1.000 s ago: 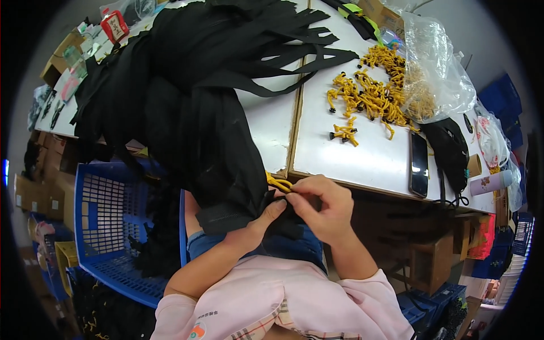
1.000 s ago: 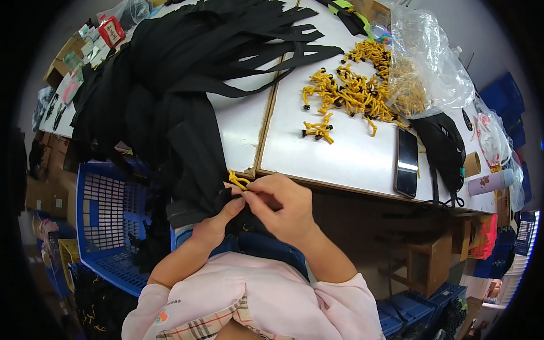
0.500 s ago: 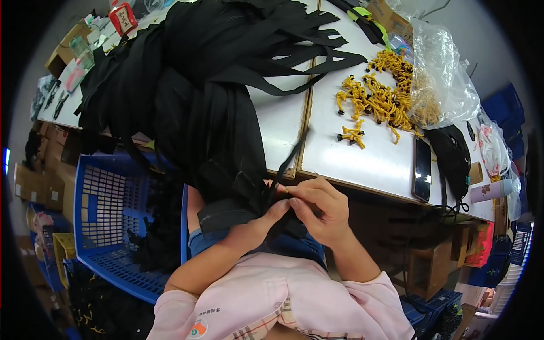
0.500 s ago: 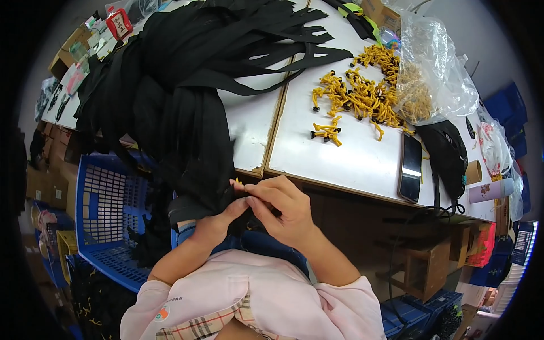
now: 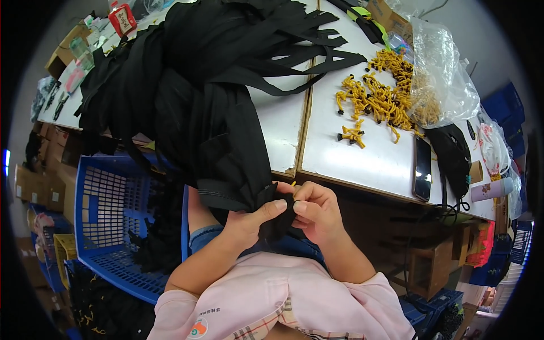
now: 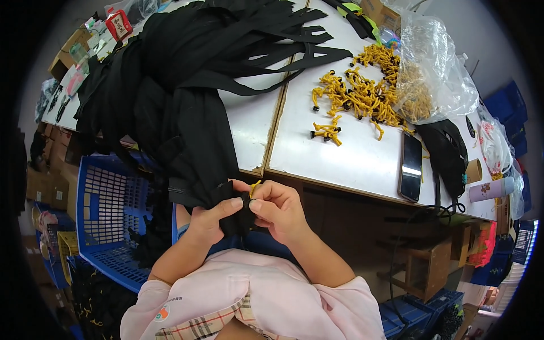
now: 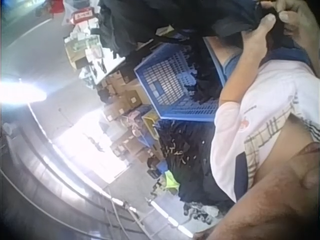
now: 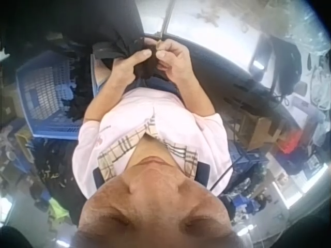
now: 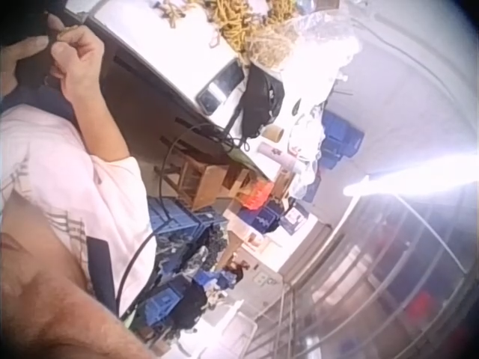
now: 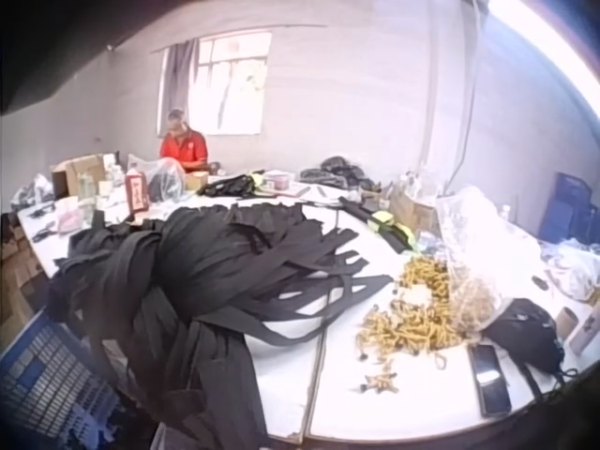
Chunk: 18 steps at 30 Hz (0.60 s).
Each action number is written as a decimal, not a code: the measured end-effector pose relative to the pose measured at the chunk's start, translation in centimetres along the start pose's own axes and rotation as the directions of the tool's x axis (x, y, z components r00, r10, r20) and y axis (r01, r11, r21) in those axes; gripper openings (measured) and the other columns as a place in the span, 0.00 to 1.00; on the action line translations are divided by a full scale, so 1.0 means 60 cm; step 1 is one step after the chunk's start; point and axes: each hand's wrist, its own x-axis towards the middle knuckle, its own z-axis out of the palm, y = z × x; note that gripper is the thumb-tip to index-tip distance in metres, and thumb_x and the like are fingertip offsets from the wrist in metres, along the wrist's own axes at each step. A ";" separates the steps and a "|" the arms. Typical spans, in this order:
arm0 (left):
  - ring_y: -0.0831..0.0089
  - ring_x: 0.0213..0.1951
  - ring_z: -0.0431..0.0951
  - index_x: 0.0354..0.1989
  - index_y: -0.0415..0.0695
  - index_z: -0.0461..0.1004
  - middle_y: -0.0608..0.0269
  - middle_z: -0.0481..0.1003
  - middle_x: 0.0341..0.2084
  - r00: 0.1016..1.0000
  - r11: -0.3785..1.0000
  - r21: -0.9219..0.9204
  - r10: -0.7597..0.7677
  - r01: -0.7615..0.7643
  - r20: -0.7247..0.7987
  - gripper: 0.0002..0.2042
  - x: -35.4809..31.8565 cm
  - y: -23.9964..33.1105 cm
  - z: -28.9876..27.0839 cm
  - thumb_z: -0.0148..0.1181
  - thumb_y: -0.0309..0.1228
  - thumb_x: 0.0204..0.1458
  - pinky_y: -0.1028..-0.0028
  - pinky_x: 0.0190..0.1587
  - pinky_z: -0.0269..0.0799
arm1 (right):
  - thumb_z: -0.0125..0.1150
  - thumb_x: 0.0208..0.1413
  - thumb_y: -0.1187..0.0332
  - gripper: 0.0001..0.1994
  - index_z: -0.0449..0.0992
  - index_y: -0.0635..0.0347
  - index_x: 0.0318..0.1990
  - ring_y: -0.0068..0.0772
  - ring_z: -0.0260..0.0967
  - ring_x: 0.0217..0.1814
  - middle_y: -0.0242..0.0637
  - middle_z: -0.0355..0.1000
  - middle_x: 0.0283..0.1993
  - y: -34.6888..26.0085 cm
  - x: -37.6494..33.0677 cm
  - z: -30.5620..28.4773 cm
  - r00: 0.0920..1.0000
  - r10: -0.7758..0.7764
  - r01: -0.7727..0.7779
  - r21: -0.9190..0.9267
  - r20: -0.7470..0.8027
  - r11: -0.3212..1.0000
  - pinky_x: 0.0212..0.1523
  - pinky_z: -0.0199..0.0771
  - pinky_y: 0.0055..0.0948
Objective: Attaching yellow cord locks or toggles to black fabric straps at a workbench.
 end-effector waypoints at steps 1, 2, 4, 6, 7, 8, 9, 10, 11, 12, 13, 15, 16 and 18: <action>0.74 0.36 0.70 0.36 0.37 0.68 0.60 0.69 0.33 1.000 1.000 0.007 -0.007 0.007 0.016 0.12 0.001 -0.002 -0.003 0.55 0.25 0.41 0.76 0.41 0.67 | 0.54 0.43 0.76 0.03 0.66 0.62 0.23 0.13 0.50 0.17 0.27 0.60 0.21 -0.003 0.000 -0.002 1.000 0.000 0.000 0.000 -0.001 1.000 0.15 0.48 0.13; 0.75 0.37 0.69 0.36 0.37 0.68 0.61 0.69 0.33 0.999 1.000 0.014 -0.014 0.014 0.033 0.12 0.002 -0.003 -0.006 0.55 0.25 0.41 0.76 0.42 0.66 | 0.54 0.43 0.76 0.04 0.65 0.61 0.23 0.12 0.50 0.16 0.27 0.60 0.21 -0.007 0.001 -0.003 0.998 0.057 -0.057 0.013 0.007 0.998 0.14 0.48 0.12; 0.75 0.37 0.69 0.36 0.37 0.68 0.61 0.69 0.33 0.999 0.997 0.072 0.013 -0.016 0.040 0.12 0.003 -0.005 -0.009 0.55 0.26 0.41 0.76 0.42 0.65 | 0.54 0.43 0.76 0.05 0.64 0.61 0.22 0.12 0.49 0.16 0.27 0.59 0.20 -0.008 0.004 -0.005 0.993 0.115 -0.115 0.027 0.013 0.993 0.13 0.48 0.12; 0.75 0.37 0.69 0.35 0.37 0.68 0.62 0.69 0.32 0.998 0.991 0.128 0.040 -0.046 0.049 0.11 0.004 -0.004 -0.009 0.54 0.26 0.41 0.77 0.43 0.64 | 0.54 0.43 0.77 0.05 0.64 0.60 0.22 0.11 0.49 0.16 0.27 0.59 0.21 -0.007 0.005 -0.006 0.991 0.134 -0.135 0.041 0.028 0.990 0.13 0.47 0.11; 0.75 0.37 0.68 0.35 0.37 0.68 0.62 0.69 0.32 0.992 0.972 0.213 0.085 -0.102 0.090 0.11 0.003 -0.001 -0.008 0.53 0.26 0.41 0.77 0.43 0.63 | 0.54 0.43 0.77 0.05 0.64 0.60 0.22 0.11 0.49 0.16 0.27 0.59 0.21 -0.006 0.005 -0.005 0.990 0.135 -0.136 0.041 0.026 0.990 0.13 0.47 0.11; 0.75 0.37 0.67 0.34 0.37 0.68 0.63 0.68 0.32 0.983 0.942 0.293 0.126 -0.161 0.133 0.10 0.003 0.001 -0.007 0.52 0.25 0.42 0.77 0.43 0.62 | 0.53 0.44 0.77 0.05 0.64 0.61 0.22 0.11 0.49 0.16 0.26 0.59 0.21 -0.004 0.004 -0.002 0.996 0.090 -0.090 0.013 -0.011 0.996 0.13 0.47 0.11; 0.75 0.37 0.67 0.34 0.37 0.68 0.63 0.68 0.32 0.983 0.943 0.293 0.125 -0.159 0.132 0.10 0.003 0.001 -0.007 0.52 0.25 0.42 0.77 0.43 0.62 | 0.53 0.45 0.77 0.04 0.65 0.62 0.23 0.11 0.50 0.16 0.26 0.59 0.21 0.000 0.004 0.001 0.998 0.044 -0.045 -0.018 -0.046 0.999 0.14 0.48 0.11; 0.75 0.37 0.67 0.34 0.37 0.68 0.63 0.68 0.32 0.982 0.936 0.301 0.154 -0.181 0.109 0.10 0.002 0.000 -0.005 0.52 0.26 0.42 0.78 0.42 0.61 | 0.53 0.45 0.77 0.04 0.65 0.62 0.23 0.11 0.50 0.16 0.26 0.59 0.21 0.009 0.003 0.005 0.998 0.046 -0.047 -0.017 -0.046 0.999 0.14 0.48 0.11; 0.76 0.37 0.66 0.34 0.37 0.67 0.63 0.67 0.32 0.979 0.929 0.310 0.184 -0.201 0.085 0.09 0.002 -0.001 -0.004 0.51 0.26 0.42 0.78 0.42 0.61 | 0.52 0.46 0.76 0.03 0.65 0.63 0.24 0.12 0.51 0.17 0.26 0.59 0.21 0.021 0.000 0.011 0.983 -0.174 0.154 -0.236 -0.066 0.959 0.15 0.49 0.11; 0.76 0.37 0.66 0.34 0.37 0.67 0.63 0.67 0.32 0.979 0.929 0.310 0.185 -0.202 0.085 0.09 0.001 0.001 -0.001 0.51 0.26 0.42 0.78 0.42 0.61 | 0.52 0.46 0.76 0.03 0.65 0.64 0.25 0.12 0.52 0.18 0.27 0.59 0.22 0.027 -0.002 0.013 0.922 -0.387 0.332 -0.445 -0.034 0.832 0.16 0.49 0.11; 0.76 0.37 0.66 0.34 0.37 0.67 0.63 0.67 0.32 0.967 0.895 0.367 0.235 -0.254 0.096 0.10 -0.001 0.002 0.002 0.51 0.27 0.43 0.78 0.42 0.60 | 0.52 0.48 0.75 0.04 0.66 0.66 0.27 0.12 0.53 0.19 0.27 0.59 0.22 0.029 -0.003 0.006 0.893 -0.444 0.405 -0.552 0.069 0.729 0.18 0.50 0.12; 0.76 0.36 0.66 0.34 0.38 0.67 0.62 0.67 0.32 0.953 0.854 0.423 0.283 -0.302 0.110 0.10 -0.003 0.011 0.007 0.51 0.28 0.44 0.78 0.42 0.60 | 0.52 0.48 0.75 0.04 0.66 0.65 0.27 0.12 0.53 0.19 0.27 0.59 0.21 0.031 0.000 -0.006 0.879 -0.451 0.449 -0.587 0.155 0.674 0.18 0.49 0.12; 0.76 0.36 0.66 0.35 0.38 0.68 0.62 0.67 0.32 0.951 0.830 0.465 0.261 -0.308 0.163 0.10 -0.003 0.018 0.007 0.52 0.29 0.45 0.78 0.41 0.60 | 0.52 0.48 0.74 0.04 0.66 0.65 0.27 0.12 0.52 0.19 0.26 0.58 0.21 0.031 0.001 -0.009 0.860 -0.451 0.494 -0.614 0.239 0.615 0.17 0.49 0.12; 0.76 0.36 0.66 0.35 0.38 0.68 0.62 0.67 0.31 0.947 0.803 0.504 0.238 -0.317 0.215 0.10 -0.005 0.022 0.001 0.52 0.30 0.46 0.78 0.41 0.60 | 0.52 0.49 0.74 0.05 0.65 0.65 0.25 0.13 0.51 0.19 0.27 0.58 0.20 0.027 -0.005 -0.004 0.890 -0.419 0.440 -0.575 0.179 0.689 0.18 0.49 0.14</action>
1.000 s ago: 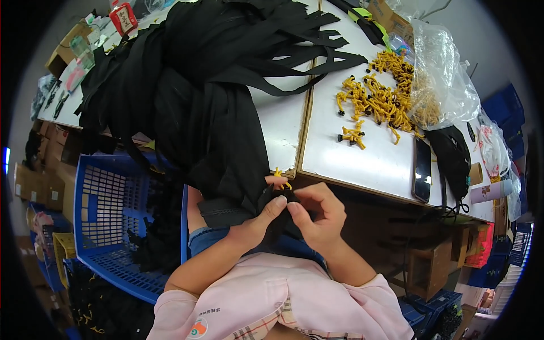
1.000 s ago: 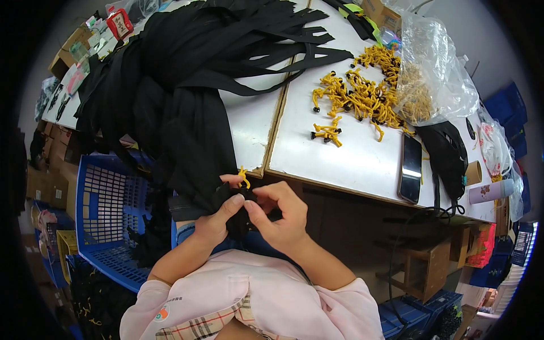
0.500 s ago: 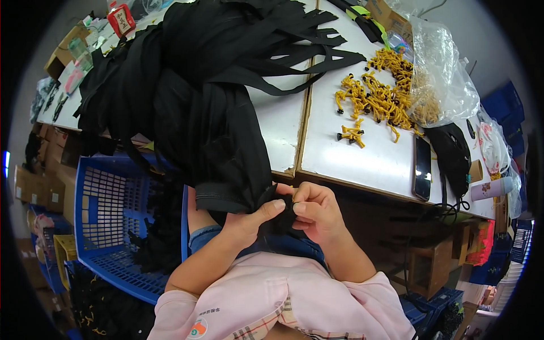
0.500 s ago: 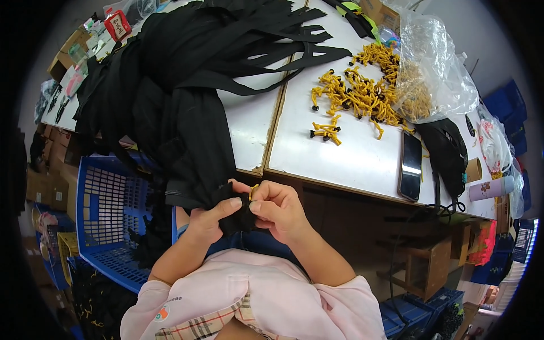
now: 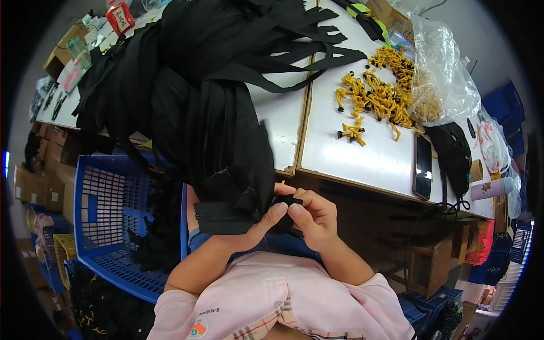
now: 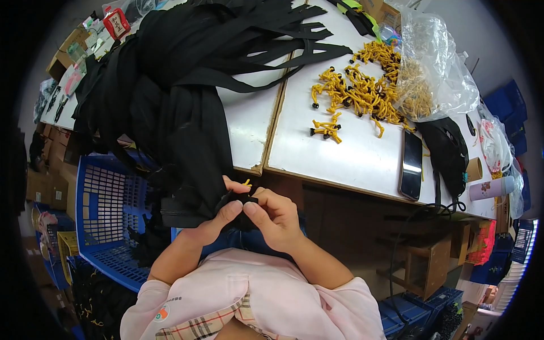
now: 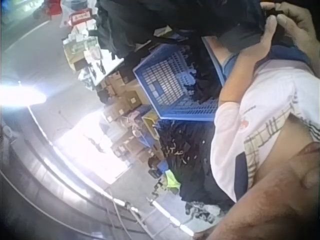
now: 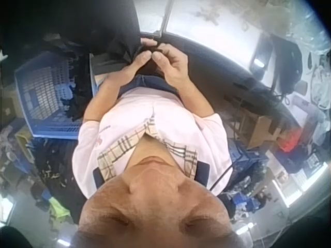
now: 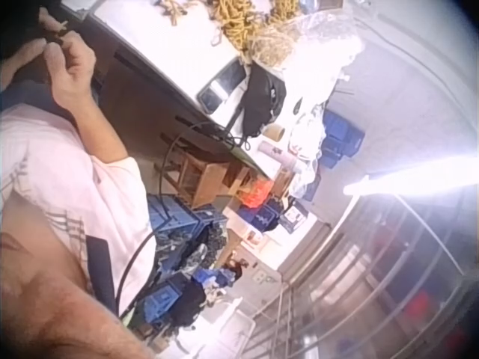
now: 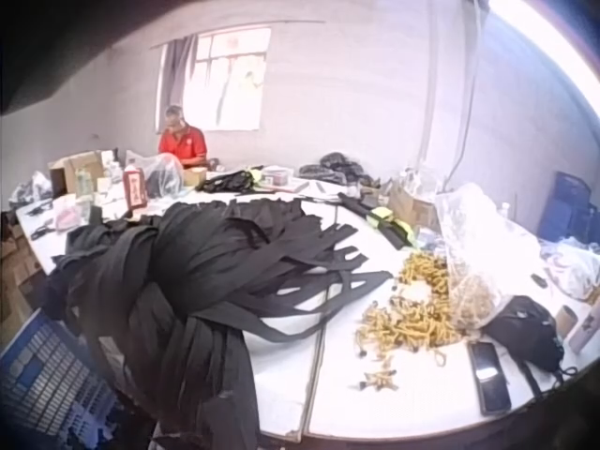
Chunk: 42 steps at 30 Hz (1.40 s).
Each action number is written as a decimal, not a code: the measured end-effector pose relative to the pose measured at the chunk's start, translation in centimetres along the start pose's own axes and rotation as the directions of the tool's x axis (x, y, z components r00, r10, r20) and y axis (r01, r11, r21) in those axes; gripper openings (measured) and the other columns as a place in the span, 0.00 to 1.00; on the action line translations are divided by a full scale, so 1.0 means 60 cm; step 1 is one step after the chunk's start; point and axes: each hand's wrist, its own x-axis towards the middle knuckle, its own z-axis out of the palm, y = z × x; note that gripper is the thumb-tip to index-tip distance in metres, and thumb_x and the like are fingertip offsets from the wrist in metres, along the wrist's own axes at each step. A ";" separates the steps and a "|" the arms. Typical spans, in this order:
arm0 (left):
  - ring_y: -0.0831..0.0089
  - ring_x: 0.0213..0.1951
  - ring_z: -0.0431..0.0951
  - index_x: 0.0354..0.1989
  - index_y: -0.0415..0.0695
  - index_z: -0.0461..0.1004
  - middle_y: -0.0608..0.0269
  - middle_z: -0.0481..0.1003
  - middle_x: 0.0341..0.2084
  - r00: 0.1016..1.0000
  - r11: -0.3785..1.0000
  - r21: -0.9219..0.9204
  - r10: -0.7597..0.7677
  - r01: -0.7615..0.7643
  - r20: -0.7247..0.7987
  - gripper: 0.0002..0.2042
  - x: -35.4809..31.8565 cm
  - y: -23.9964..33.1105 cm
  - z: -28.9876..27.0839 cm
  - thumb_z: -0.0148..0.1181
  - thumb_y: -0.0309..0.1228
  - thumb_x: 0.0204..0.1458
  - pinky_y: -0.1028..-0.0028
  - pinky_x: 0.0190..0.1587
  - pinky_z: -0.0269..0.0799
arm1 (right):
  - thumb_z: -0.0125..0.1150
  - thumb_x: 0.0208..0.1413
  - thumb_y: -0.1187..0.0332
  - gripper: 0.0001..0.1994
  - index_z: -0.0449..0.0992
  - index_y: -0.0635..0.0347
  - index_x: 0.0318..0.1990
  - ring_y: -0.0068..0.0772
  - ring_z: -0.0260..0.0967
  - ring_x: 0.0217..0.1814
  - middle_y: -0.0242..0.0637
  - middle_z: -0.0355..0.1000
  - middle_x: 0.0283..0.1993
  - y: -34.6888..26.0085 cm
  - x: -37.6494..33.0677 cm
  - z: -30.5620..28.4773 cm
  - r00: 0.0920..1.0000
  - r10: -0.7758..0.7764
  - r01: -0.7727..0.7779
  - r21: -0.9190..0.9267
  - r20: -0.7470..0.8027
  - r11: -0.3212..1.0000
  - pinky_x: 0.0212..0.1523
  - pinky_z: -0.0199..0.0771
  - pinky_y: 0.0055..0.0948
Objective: Attaching yellow cord locks or toggles to black fabric straps at a workbench.
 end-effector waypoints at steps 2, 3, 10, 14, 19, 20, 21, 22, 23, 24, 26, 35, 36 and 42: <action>0.75 0.35 0.67 0.36 0.38 0.69 0.63 0.68 0.30 0.998 0.986 0.153 0.055 -0.059 0.031 0.11 -0.006 -0.006 -0.007 0.54 0.32 0.47 0.77 0.41 0.61 | 0.52 0.49 0.74 0.07 0.65 0.65 0.22 0.16 0.52 0.19 0.28 0.59 0.20 -0.004 -0.005 -0.002 0.969 0.246 -0.245 0.267 0.030 0.932 0.18 0.50 0.16; 0.75 0.35 0.67 0.36 0.38 0.69 0.63 0.68 0.30 0.998 0.986 0.154 0.053 -0.057 0.030 0.11 -0.006 -0.009 -0.009 0.54 0.32 0.47 0.77 0.41 0.61 | 0.52 0.49 0.74 0.07 0.65 0.65 0.22 0.16 0.52 0.19 0.28 0.59 0.20 -0.006 -0.006 -0.004 0.969 0.247 -0.246 0.268 0.031 0.931 0.18 0.50 0.16; 0.80 0.29 0.66 0.31 0.42 0.70 0.70 0.68 0.23 0.966 0.932 -0.271 -0.258 0.239 -0.035 0.10 -0.007 -0.027 0.006 0.54 0.36 0.48 0.81 0.34 0.62 | 0.58 0.42 0.75 0.05 0.67 0.63 0.23 0.23 0.56 0.16 0.35 0.59 0.18 -0.012 0.003 0.002 0.972 -0.237 0.208 -0.446 -0.009 0.871 0.15 0.56 0.20; 0.79 0.29 0.66 0.29 0.42 0.68 0.68 0.67 0.23 0.997 0.999 0.034 -0.035 0.037 -0.067 0.10 -0.007 -0.020 0.004 0.52 0.37 0.49 0.80 0.34 0.61 | 0.58 0.41 0.77 0.06 0.66 0.65 0.22 0.19 0.53 0.18 0.31 0.60 0.19 -0.038 0.019 0.003 0.962 -0.261 0.201 -0.436 -0.081 0.877 0.17 0.52 0.18; 0.79 0.28 0.65 0.27 0.42 0.67 0.68 0.66 0.23 0.974 0.992 0.102 -0.057 0.081 -0.220 0.13 -0.010 -0.011 0.008 0.49 0.40 0.51 0.80 0.33 0.60 | 0.60 0.41 0.71 0.10 0.65 0.64 0.19 0.18 0.55 0.16 0.33 0.61 0.15 -0.035 0.013 -0.015 0.894 0.207 -0.105 -0.263 0.398 0.959 0.16 0.53 0.21; 0.80 0.25 0.65 0.27 0.42 0.67 0.69 0.66 0.22 0.957 0.990 -0.084 -0.128 0.110 -0.259 0.12 -0.003 -0.022 0.005 0.50 0.39 0.50 0.82 0.29 0.60 | 0.61 0.40 0.71 0.10 0.65 0.64 0.19 0.20 0.55 0.15 0.34 0.61 0.16 -0.025 0.002 -0.013 0.835 0.211 -0.102 -0.235 0.508 0.967 0.15 0.53 0.22; 0.81 0.23 0.64 0.27 0.41 0.67 0.69 0.66 0.21 0.958 0.961 -0.219 -0.210 0.166 -0.196 0.11 -0.001 -0.021 0.000 0.50 0.37 0.50 0.82 0.26 0.60 | 0.62 0.38 0.70 0.09 0.68 0.64 0.22 0.24 0.58 0.17 0.34 0.63 0.18 -0.028 0.000 -0.021 0.787 0.291 -0.117 -0.332 0.543 0.936 0.19 0.58 0.23; 0.82 0.22 0.64 0.28 0.41 0.68 0.69 0.66 0.20 0.952 0.911 -0.346 -0.281 0.226 -0.120 0.09 -0.001 -0.020 -0.003 0.50 0.35 0.50 0.83 0.24 0.59 | 0.62 0.38 0.70 0.09 0.68 0.64 0.22 0.24 0.58 0.17 0.34 0.63 0.18 -0.032 0.001 -0.018 0.785 0.290 -0.115 -0.330 0.548 0.937 0.19 0.58 0.23; 0.82 0.22 0.64 0.28 0.41 0.68 0.69 0.66 0.20 0.952 0.911 -0.345 -0.281 0.224 -0.124 0.09 0.000 -0.020 -0.003 0.50 0.35 0.50 0.83 0.24 0.59 | 0.62 0.37 0.70 0.10 0.69 0.63 0.26 0.26 0.59 0.20 0.34 0.64 0.22 -0.041 0.006 -0.012 0.910 0.162 -0.061 -0.264 0.382 0.963 0.22 0.61 0.22; 0.82 0.21 0.64 0.29 0.41 0.68 0.69 0.66 0.19 0.948 0.880 -0.388 -0.316 0.276 -0.042 0.08 0.001 -0.021 -0.004 0.50 0.33 0.50 0.83 0.22 0.59 | 0.63 0.36 0.70 0.12 0.71 0.63 0.30 0.28 0.61 0.22 0.34 0.66 0.25 -0.047 0.012 -0.007 0.983 0.033 0.006 -0.210 0.180 0.978 0.25 0.63 0.22; 0.82 0.19 0.64 0.30 0.40 0.68 0.68 0.66 0.18 0.937 0.844 -0.422 -0.346 0.332 0.045 0.06 -0.002 -0.020 -0.003 0.50 0.31 0.49 0.83 0.20 0.58 | 0.62 0.33 0.72 0.19 0.70 0.60 0.39 0.33 0.63 0.31 0.35 0.65 0.35 -0.057 0.022 0.000 0.974 -0.222 0.215 -0.505 0.046 0.836 0.31 0.65 0.23; 0.79 0.21 0.66 0.36 0.39 0.66 0.66 0.67 0.21 0.923 0.602 -0.706 -0.321 0.373 0.214 0.12 -0.002 -0.036 -0.010 0.56 0.26 0.42 0.80 0.22 0.62 | 0.55 0.41 0.79 0.02 0.71 0.63 0.25 0.28 0.61 0.25 0.36 0.65 0.25 -0.030 0.018 -0.004 0.918 -0.392 0.288 -0.586 -0.056 0.758 0.23 0.61 0.21; 0.80 0.23 0.66 0.36 0.39 0.67 0.67 0.67 0.22 0.937 0.707 -0.634 -0.338 0.314 0.088 0.11 -0.003 -0.037 -0.004 0.57 0.26 0.43 0.80 0.25 0.63 | 0.55 0.41 0.79 0.02 0.71 0.63 0.25 0.28 0.61 0.25 0.36 0.65 0.25 -0.034 0.015 -0.003 0.917 -0.394 0.285 -0.593 -0.060 0.753 0.23 0.61 0.21; 0.81 0.31 0.66 0.31 0.42 0.69 0.69 0.68 0.28 0.972 0.943 -0.294 -0.198 0.154 -0.126 0.07 -0.008 -0.037 0.019 0.57 0.29 0.45 0.81 0.36 0.63 | 0.51 0.44 0.79 0.02 0.69 0.68 0.23 0.22 0.58 0.15 0.35 0.62 0.16 -0.032 0.016 -0.004 0.990 -0.141 0.133 -0.423 0.012 0.897 0.16 0.56 0.19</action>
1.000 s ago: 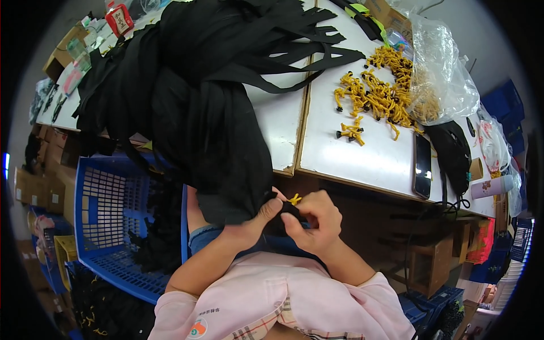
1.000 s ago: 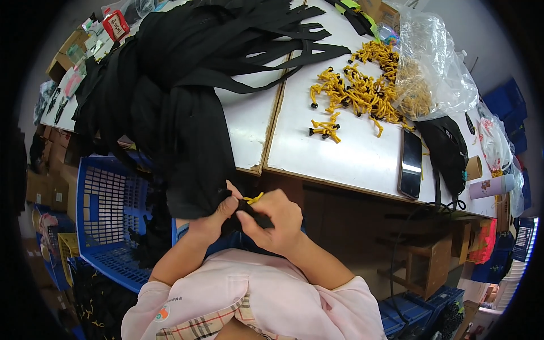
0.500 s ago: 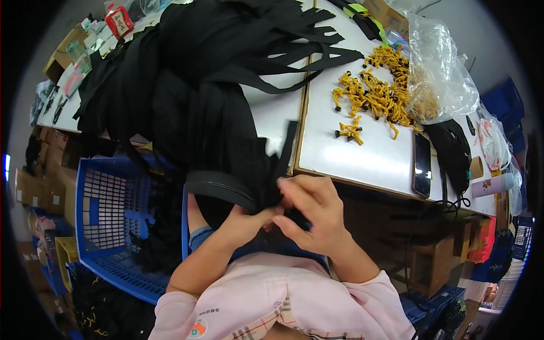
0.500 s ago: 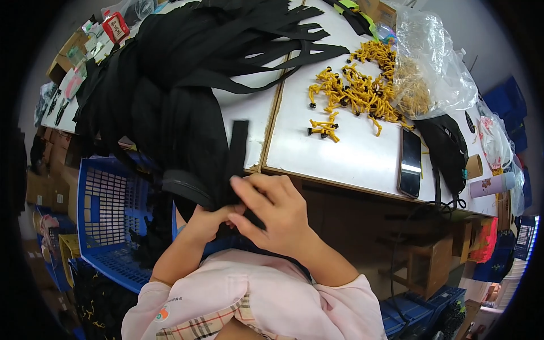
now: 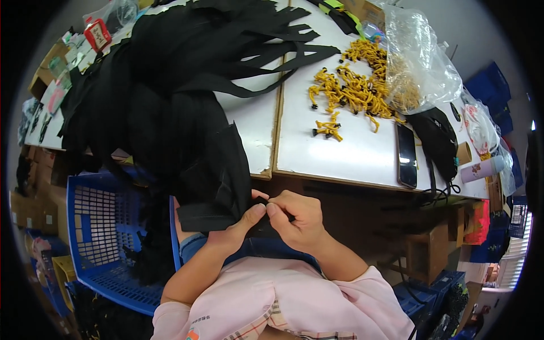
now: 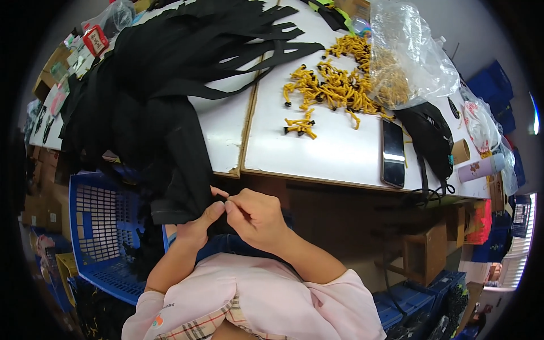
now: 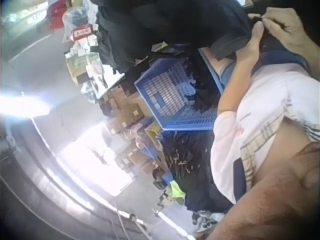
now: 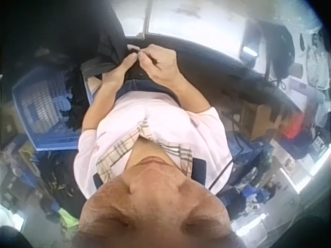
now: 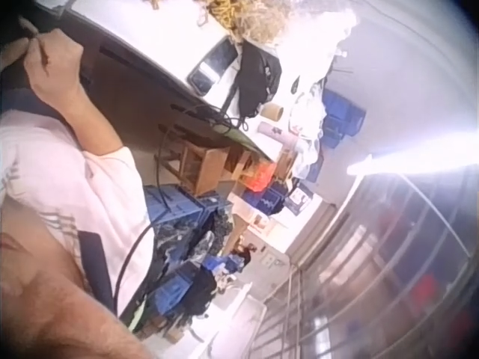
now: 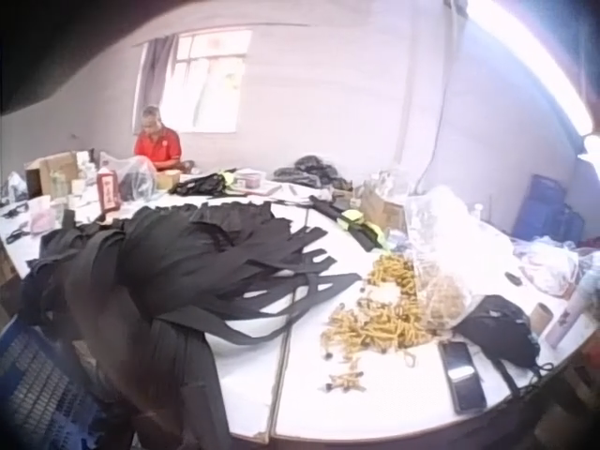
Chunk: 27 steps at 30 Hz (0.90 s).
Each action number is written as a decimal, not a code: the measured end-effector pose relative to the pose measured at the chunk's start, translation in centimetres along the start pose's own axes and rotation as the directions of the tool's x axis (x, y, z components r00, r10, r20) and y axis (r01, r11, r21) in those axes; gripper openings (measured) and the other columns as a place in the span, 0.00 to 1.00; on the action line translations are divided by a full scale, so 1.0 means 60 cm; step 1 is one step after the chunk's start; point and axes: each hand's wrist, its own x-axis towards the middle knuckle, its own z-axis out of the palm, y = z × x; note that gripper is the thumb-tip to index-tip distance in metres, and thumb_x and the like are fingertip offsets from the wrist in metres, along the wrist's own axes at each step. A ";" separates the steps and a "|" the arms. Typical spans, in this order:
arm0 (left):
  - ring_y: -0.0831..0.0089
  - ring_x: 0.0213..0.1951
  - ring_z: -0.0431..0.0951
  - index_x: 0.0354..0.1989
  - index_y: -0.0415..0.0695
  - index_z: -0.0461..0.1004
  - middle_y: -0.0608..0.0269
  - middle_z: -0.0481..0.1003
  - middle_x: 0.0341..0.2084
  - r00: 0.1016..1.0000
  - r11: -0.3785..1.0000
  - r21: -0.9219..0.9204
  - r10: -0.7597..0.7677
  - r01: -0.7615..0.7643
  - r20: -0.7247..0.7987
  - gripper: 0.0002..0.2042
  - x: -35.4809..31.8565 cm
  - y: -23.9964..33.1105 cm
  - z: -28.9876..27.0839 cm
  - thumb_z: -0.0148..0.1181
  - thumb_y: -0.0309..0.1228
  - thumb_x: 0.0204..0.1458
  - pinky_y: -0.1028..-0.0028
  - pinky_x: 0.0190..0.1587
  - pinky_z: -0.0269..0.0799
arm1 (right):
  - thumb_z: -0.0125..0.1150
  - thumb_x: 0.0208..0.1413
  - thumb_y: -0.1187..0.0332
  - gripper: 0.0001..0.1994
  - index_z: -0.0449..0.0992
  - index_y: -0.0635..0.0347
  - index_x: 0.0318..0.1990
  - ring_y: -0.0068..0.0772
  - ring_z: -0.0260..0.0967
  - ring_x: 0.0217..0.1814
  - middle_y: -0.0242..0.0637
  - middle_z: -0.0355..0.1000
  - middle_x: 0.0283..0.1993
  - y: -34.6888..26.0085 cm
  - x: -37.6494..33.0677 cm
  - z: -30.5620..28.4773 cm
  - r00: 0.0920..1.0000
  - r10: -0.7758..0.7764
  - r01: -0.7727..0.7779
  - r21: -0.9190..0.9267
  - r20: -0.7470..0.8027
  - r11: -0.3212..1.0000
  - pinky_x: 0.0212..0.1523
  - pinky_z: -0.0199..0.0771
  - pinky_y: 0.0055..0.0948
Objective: Attaching yellow cord locks or toggles to black fabric straps at a workbench.
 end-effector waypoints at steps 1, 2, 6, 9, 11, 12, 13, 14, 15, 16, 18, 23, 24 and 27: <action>0.79 0.30 0.67 0.30 0.42 0.69 0.68 0.68 0.27 0.996 0.980 0.175 0.095 -0.093 -0.001 0.06 0.000 -0.005 -0.005 0.57 0.30 0.45 0.80 0.35 0.63 | 0.52 0.43 0.79 0.02 0.69 0.68 0.22 0.23 0.59 0.15 0.36 0.62 0.16 0.003 -0.001 0.001 1.000 0.002 -0.002 0.028 -0.002 1.000 0.15 0.56 0.20; 0.78 0.29 0.68 0.29 0.41 0.70 0.67 0.69 0.26 0.982 0.921 0.344 0.188 -0.182 0.015 0.06 0.001 -0.008 -0.008 0.57 0.30 0.45 0.79 0.33 0.63 | 0.52 0.43 0.79 0.02 0.69 0.68 0.22 0.23 0.59 0.15 0.36 0.62 0.16 0.005 -0.003 -0.002 1.000 0.005 -0.005 0.021 -0.007 1.000 0.15 0.56 0.20; 0.72 0.24 0.70 0.21 0.43 0.71 0.64 0.68 0.18 0.790 0.663 0.468 0.595 -0.585 0.145 0.05 0.005 -0.010 0.006 0.52 0.29 0.45 0.77 0.26 0.63 | 0.47 0.45 0.80 0.04 0.69 0.68 0.23 0.16 0.58 0.15 0.31 0.65 0.18 0.025 -0.022 0.015 0.857 0.502 -0.432 0.697 0.118 0.573 0.15 0.57 0.16; 0.77 0.26 0.68 0.25 0.42 0.71 0.67 0.68 0.21 0.932 0.832 0.428 0.354 -0.353 0.079 0.06 0.007 -0.007 0.012 0.53 0.32 0.47 0.82 0.30 0.62 | 0.47 0.44 0.79 0.03 0.69 0.69 0.25 0.20 0.61 0.19 0.34 0.65 0.20 0.022 -0.010 -0.018 0.845 0.498 -0.516 0.546 0.196 0.660 0.18 0.60 0.19; 0.81 0.30 0.65 0.28 0.41 0.70 0.69 0.67 0.24 0.996 0.995 0.100 0.033 -0.025 -0.083 0.09 0.005 -0.008 0.010 0.56 0.34 0.46 0.83 0.35 0.60 | 0.49 0.44 0.77 0.04 0.69 0.68 0.28 0.29 0.64 0.25 0.38 0.67 0.26 0.037 0.022 -0.044 0.971 0.201 -0.220 -0.152 -0.131 0.964 0.26 0.64 0.25; 0.81 0.30 0.65 0.28 0.41 0.70 0.69 0.67 0.24 0.995 0.994 0.103 0.035 -0.026 -0.090 0.09 0.004 -0.007 0.006 0.56 0.34 0.46 0.83 0.35 0.60 | 0.50 0.44 0.76 0.05 0.70 0.67 0.29 0.35 0.64 0.28 0.40 0.67 0.29 0.060 0.046 -0.066 0.962 -0.100 -0.066 -0.572 -0.254 0.818 0.30 0.65 0.29; 0.81 0.30 0.65 0.28 0.40 0.70 0.69 0.68 0.25 0.996 0.999 -0.001 -0.054 0.054 -0.069 0.09 0.006 -0.005 0.004 0.57 0.33 0.45 0.83 0.36 0.60 | 0.50 0.44 0.75 0.06 0.70 0.65 0.31 0.38 0.63 0.31 0.41 0.67 0.32 0.080 0.070 -0.101 0.944 -0.190 -0.062 -0.709 -0.271 0.703 0.33 0.64 0.31; 0.81 0.31 0.66 0.28 0.40 0.70 0.69 0.68 0.26 0.989 0.985 -0.102 -0.142 0.137 -0.043 0.09 0.007 -0.005 0.003 0.58 0.33 0.45 0.83 0.37 0.60 | 0.50 0.45 0.74 0.07 0.71 0.64 0.33 0.41 0.62 0.34 0.42 0.66 0.34 0.100 0.085 -0.130 0.923 -0.277 -0.069 -0.821 -0.269 0.567 0.37 0.64 0.34; 0.80 0.31 0.66 0.29 0.41 0.70 0.69 0.68 0.26 0.994 0.988 -0.117 -0.104 0.100 -0.024 0.08 0.008 -0.003 0.004 0.59 0.31 0.44 0.83 0.37 0.61 | 0.50 0.45 0.74 0.07 0.71 0.64 0.33 0.41 0.62 0.34 0.42 0.66 0.34 0.113 0.089 -0.148 0.922 -0.279 -0.069 -0.821 -0.269 0.566 0.37 0.64 0.34; 0.80 0.31 0.66 0.29 0.41 0.70 0.69 0.68 0.26 0.995 0.989 -0.117 -0.099 0.096 -0.027 0.08 0.011 -0.004 0.004 0.59 0.31 0.44 0.83 0.37 0.61 | 0.51 0.44 0.75 0.08 0.71 0.64 0.33 0.37 0.63 0.31 0.41 0.67 0.33 0.125 0.093 -0.160 0.948 -0.231 -0.054 -0.828 -0.217 0.558 0.34 0.65 0.30; 0.81 0.31 0.66 0.31 0.40 0.70 0.69 0.69 0.27 0.990 0.976 -0.171 -0.129 0.137 0.059 0.09 0.013 -0.007 0.001 0.59 0.30 0.43 0.83 0.37 0.62 | 0.51 0.43 0.76 0.09 0.71 0.64 0.34 0.33 0.64 0.28 0.40 0.67 0.33 0.127 0.097 -0.164 0.971 -0.181 -0.032 -0.831 -0.158 0.555 0.31 0.65 0.26; 0.82 0.31 0.67 0.33 0.41 0.70 0.68 0.69 0.27 0.995 0.994 -0.050 -0.097 0.098 0.021 0.10 0.015 -0.003 0.008 0.58 0.30 0.44 0.82 0.36 0.63 | 0.55 0.42 0.76 0.06 0.72 0.64 0.30 0.29 0.65 0.30 0.38 0.68 0.31 0.111 0.091 -0.156 0.927 -0.013 -0.213 -0.557 -0.374 0.802 0.31 0.66 0.23; 0.82 0.31 0.67 0.33 0.41 0.70 0.68 0.69 0.27 0.998 0.998 0.003 -0.068 0.068 -0.014 0.09 0.014 -0.004 0.008 0.57 0.31 0.44 0.82 0.36 0.63 | 0.55 0.42 0.76 0.06 0.72 0.64 0.30 0.29 0.65 0.30 0.38 0.68 0.31 0.102 0.087 -0.147 0.929 -0.013 -0.209 -0.552 -0.370 0.807 0.31 0.66 0.23; 0.82 0.31 0.67 0.33 0.41 0.70 0.67 0.69 0.27 0.998 0.988 0.152 0.008 0.002 -0.061 0.09 0.012 -0.011 0.002 0.56 0.32 0.46 0.81 0.36 0.63 | 0.59 0.41 0.76 0.05 0.72 0.64 0.28 0.19 0.63 0.27 0.32 0.68 0.27 0.048 0.058 -0.090 0.922 0.200 -0.235 -0.066 -0.331 0.970 0.29 0.64 0.17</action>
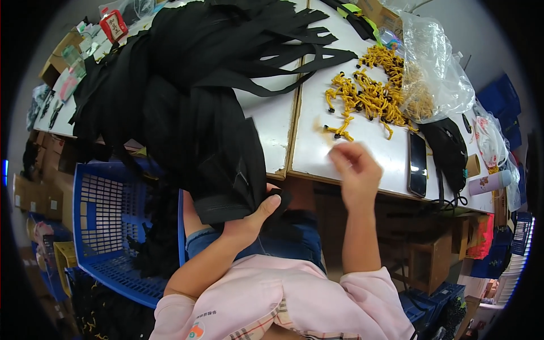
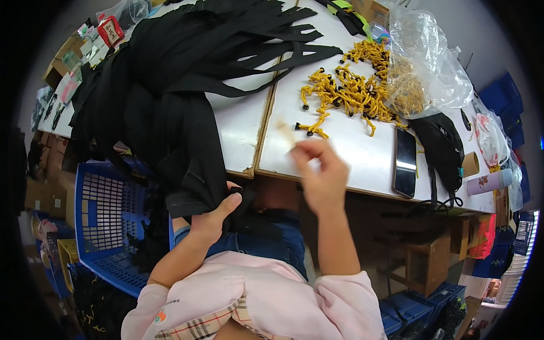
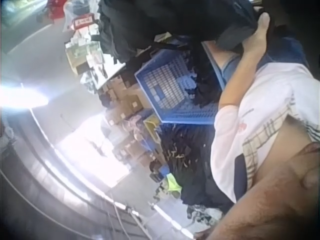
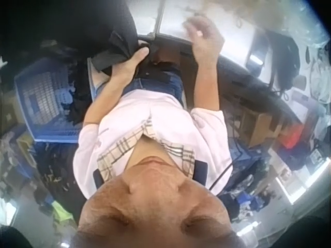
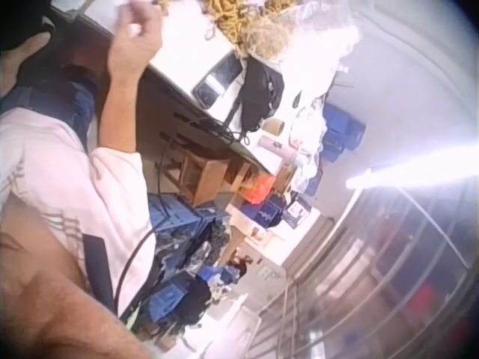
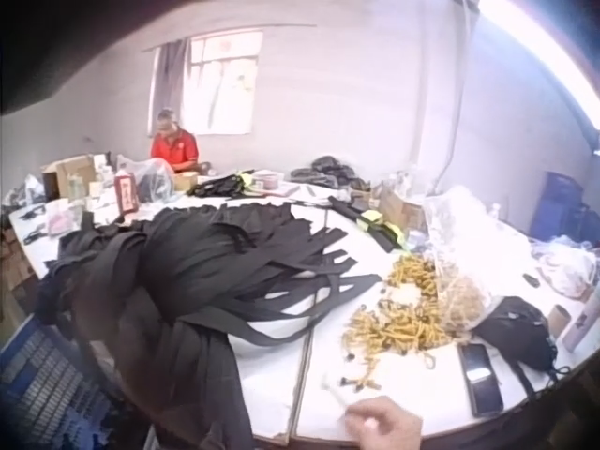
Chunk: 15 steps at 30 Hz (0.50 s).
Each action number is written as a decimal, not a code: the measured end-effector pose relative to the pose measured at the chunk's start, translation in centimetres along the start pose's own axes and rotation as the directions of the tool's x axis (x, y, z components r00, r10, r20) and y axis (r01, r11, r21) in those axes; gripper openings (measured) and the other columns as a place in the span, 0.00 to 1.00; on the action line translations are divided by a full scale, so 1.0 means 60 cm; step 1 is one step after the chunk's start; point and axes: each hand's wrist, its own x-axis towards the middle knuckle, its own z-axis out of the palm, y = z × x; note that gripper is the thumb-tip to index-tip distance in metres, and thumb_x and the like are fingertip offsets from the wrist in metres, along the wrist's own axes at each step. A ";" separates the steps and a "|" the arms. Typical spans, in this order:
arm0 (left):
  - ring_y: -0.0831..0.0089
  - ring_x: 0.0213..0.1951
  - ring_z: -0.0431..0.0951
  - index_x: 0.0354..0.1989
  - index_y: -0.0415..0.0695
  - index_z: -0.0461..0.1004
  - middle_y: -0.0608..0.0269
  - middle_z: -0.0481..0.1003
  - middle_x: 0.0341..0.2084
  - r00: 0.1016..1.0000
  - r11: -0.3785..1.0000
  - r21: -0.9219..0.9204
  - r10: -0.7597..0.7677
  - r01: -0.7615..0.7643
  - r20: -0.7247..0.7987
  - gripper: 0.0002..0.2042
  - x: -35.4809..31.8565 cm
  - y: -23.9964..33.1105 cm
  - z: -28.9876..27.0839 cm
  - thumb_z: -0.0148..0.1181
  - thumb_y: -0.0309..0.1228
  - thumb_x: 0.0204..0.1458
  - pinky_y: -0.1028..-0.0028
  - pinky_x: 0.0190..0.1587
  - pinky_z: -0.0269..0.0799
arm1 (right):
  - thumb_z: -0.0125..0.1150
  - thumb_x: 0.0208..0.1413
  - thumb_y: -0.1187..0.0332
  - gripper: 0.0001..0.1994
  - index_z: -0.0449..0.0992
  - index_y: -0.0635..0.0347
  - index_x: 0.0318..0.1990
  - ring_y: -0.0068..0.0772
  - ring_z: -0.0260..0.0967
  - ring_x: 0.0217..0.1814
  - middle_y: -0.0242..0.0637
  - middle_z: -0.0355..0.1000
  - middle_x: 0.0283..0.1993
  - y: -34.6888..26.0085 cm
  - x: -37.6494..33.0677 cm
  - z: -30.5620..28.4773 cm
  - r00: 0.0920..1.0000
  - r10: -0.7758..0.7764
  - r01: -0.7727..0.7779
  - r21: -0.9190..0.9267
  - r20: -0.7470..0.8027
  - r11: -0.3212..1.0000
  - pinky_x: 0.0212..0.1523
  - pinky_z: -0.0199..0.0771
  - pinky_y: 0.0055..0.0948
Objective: Attaching yellow cord locks or toggles to black fabric straps at a workbench.
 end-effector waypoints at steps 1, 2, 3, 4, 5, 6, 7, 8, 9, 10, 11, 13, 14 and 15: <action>0.82 0.31 0.67 0.33 0.41 0.70 0.67 0.69 0.27 1.000 1.000 0.002 -0.002 0.002 -0.009 0.09 0.000 0.003 -0.002 0.56 0.32 0.46 0.81 0.36 0.63 | 0.60 0.40 0.77 0.05 0.72 0.65 0.28 0.17 0.63 0.27 0.30 0.68 0.26 -0.015 -0.026 0.018 0.987 0.057 -0.080 0.155 0.148 0.985 0.28 0.63 0.16; 0.81 0.31 0.67 0.32 0.41 0.70 0.67 0.69 0.27 0.997 0.995 0.067 0.079 -0.080 0.018 0.09 -0.001 0.012 0.002 0.55 0.32 0.47 0.80 0.36 0.63 | 0.60 0.39 0.78 0.06 0.72 0.64 0.28 0.18 0.63 0.26 0.31 0.67 0.25 -0.025 -0.050 0.028 0.973 0.045 -0.105 0.258 0.228 0.960 0.27 0.63 0.16; 0.80 0.31 0.67 0.32 0.41 0.70 0.67 0.69 0.28 0.987 0.978 0.132 0.157 -0.162 0.045 0.08 -0.003 0.017 0.002 0.54 0.33 0.47 0.80 0.36 0.63 | 0.61 0.38 0.79 0.07 0.72 0.64 0.28 0.18 0.63 0.26 0.31 0.67 0.25 -0.030 -0.064 0.036 0.950 0.024 -0.141 0.359 0.310 0.923 0.26 0.63 0.15; 0.80 0.31 0.67 0.32 0.41 0.70 0.67 0.69 0.28 0.987 0.978 0.133 0.156 -0.160 0.043 0.08 -0.003 0.015 0.000 0.54 0.33 0.47 0.80 0.36 0.63 | 0.61 0.38 0.79 0.07 0.72 0.64 0.28 0.18 0.63 0.26 0.31 0.67 0.25 -0.035 -0.066 0.037 0.950 0.025 -0.142 0.360 0.312 0.922 0.26 0.63 0.15; 0.79 0.32 0.68 0.32 0.41 0.70 0.66 0.69 0.28 0.978 0.966 0.160 0.194 -0.205 0.079 0.08 -0.002 0.009 -0.004 0.54 0.33 0.47 0.79 0.36 0.64 | 0.62 0.35 0.81 0.08 0.72 0.65 0.27 0.20 0.64 0.24 0.33 0.67 0.24 -0.042 -0.067 0.037 0.949 -0.105 0.021 0.273 0.296 0.962 0.24 0.64 0.17; 0.77 0.32 0.68 0.31 0.41 0.70 0.65 0.69 0.29 0.965 0.949 0.186 0.235 -0.253 0.116 0.08 -0.001 0.008 -0.007 0.54 0.33 0.47 0.78 0.36 0.64 | 0.62 0.33 0.83 0.09 0.72 0.66 0.27 0.22 0.64 0.22 0.34 0.67 0.23 -0.046 -0.066 0.038 0.927 -0.238 0.190 0.182 0.292 0.965 0.22 0.65 0.18; 0.77 0.32 0.68 0.31 0.41 0.70 0.65 0.69 0.29 0.965 0.949 0.187 0.237 -0.255 0.115 0.08 -0.002 0.014 -0.007 0.54 0.33 0.47 0.78 0.36 0.64 | 0.62 0.33 0.83 0.09 0.72 0.66 0.27 0.22 0.64 0.22 0.34 0.67 0.23 -0.048 -0.065 0.038 0.926 -0.240 0.192 0.184 0.292 0.964 0.22 0.65 0.18; 0.79 0.31 0.68 0.31 0.41 0.70 0.67 0.69 0.28 0.945 0.913 0.248 0.302 -0.324 0.123 0.07 -0.004 0.023 -0.006 0.55 0.30 0.46 0.80 0.36 0.63 | 0.62 0.32 0.83 0.09 0.72 0.66 0.26 0.23 0.64 0.22 0.35 0.66 0.23 -0.048 -0.063 0.039 0.892 -0.358 0.347 0.088 0.277 0.934 0.22 0.65 0.19; 0.80 0.31 0.67 0.30 0.41 0.69 0.68 0.69 0.26 0.922 0.869 0.307 0.365 -0.388 0.132 0.06 -0.005 0.027 -0.006 0.56 0.28 0.46 0.81 0.36 0.63 | 0.63 0.31 0.82 0.09 0.72 0.65 0.25 0.25 0.65 0.21 0.35 0.66 0.23 -0.047 -0.061 0.039 0.839 -0.469 0.491 -0.010 0.277 0.871 0.22 0.66 0.20; 0.80 0.31 0.67 0.30 0.41 0.69 0.68 0.69 0.26 0.922 0.869 0.308 0.365 -0.387 0.128 0.06 -0.005 0.025 -0.005 0.56 0.28 0.46 0.81 0.36 0.63 | 0.63 0.31 0.82 0.09 0.72 0.65 0.25 0.25 0.65 0.21 0.35 0.66 0.23 -0.048 -0.060 0.039 0.837 -0.470 0.492 -0.008 0.280 0.871 0.22 0.66 0.20; 0.80 0.30 0.68 0.29 0.41 0.70 0.68 0.69 0.25 0.945 0.914 0.243 0.312 -0.326 0.094 0.05 -0.005 0.022 -0.005 0.56 0.27 0.45 0.81 0.34 0.63 | 0.63 0.30 0.82 0.10 0.73 0.64 0.25 0.26 0.65 0.21 0.36 0.66 0.23 -0.051 -0.059 0.039 0.833 -0.481 0.509 -0.041 0.274 0.860 0.22 0.65 0.19; 0.79 0.29 0.68 0.29 0.41 0.70 0.67 0.70 0.24 0.963 0.948 0.172 0.260 -0.267 0.067 0.05 -0.006 0.025 -0.005 0.56 0.27 0.45 0.80 0.33 0.64 | 0.63 0.29 0.82 0.10 0.73 0.63 0.25 0.27 0.66 0.22 0.36 0.66 0.23 -0.053 -0.057 0.036 0.827 -0.494 0.529 -0.077 0.268 0.845 0.22 0.65 0.19; 0.77 0.28 0.69 0.29 0.41 0.70 0.66 0.70 0.24 0.942 0.903 0.269 0.318 -0.335 0.105 0.05 -0.007 0.034 -0.005 0.56 0.27 0.45 0.80 0.33 0.65 | 0.63 0.30 0.81 0.11 0.73 0.63 0.26 0.28 0.65 0.23 0.35 0.66 0.24 -0.052 -0.055 0.035 0.818 -0.486 0.522 -0.040 0.308 0.852 0.22 0.65 0.21; 0.75 0.27 0.70 0.30 0.41 0.71 0.65 0.71 0.23 0.916 0.844 0.358 0.370 -0.400 0.153 0.04 -0.006 0.039 -0.005 0.56 0.26 0.45 0.79 0.32 0.66 | 0.63 0.30 0.80 0.12 0.73 0.62 0.27 0.30 0.64 0.24 0.35 0.66 0.25 -0.051 -0.052 0.034 0.808 -0.478 0.511 -0.006 0.346 0.860 0.22 0.65 0.22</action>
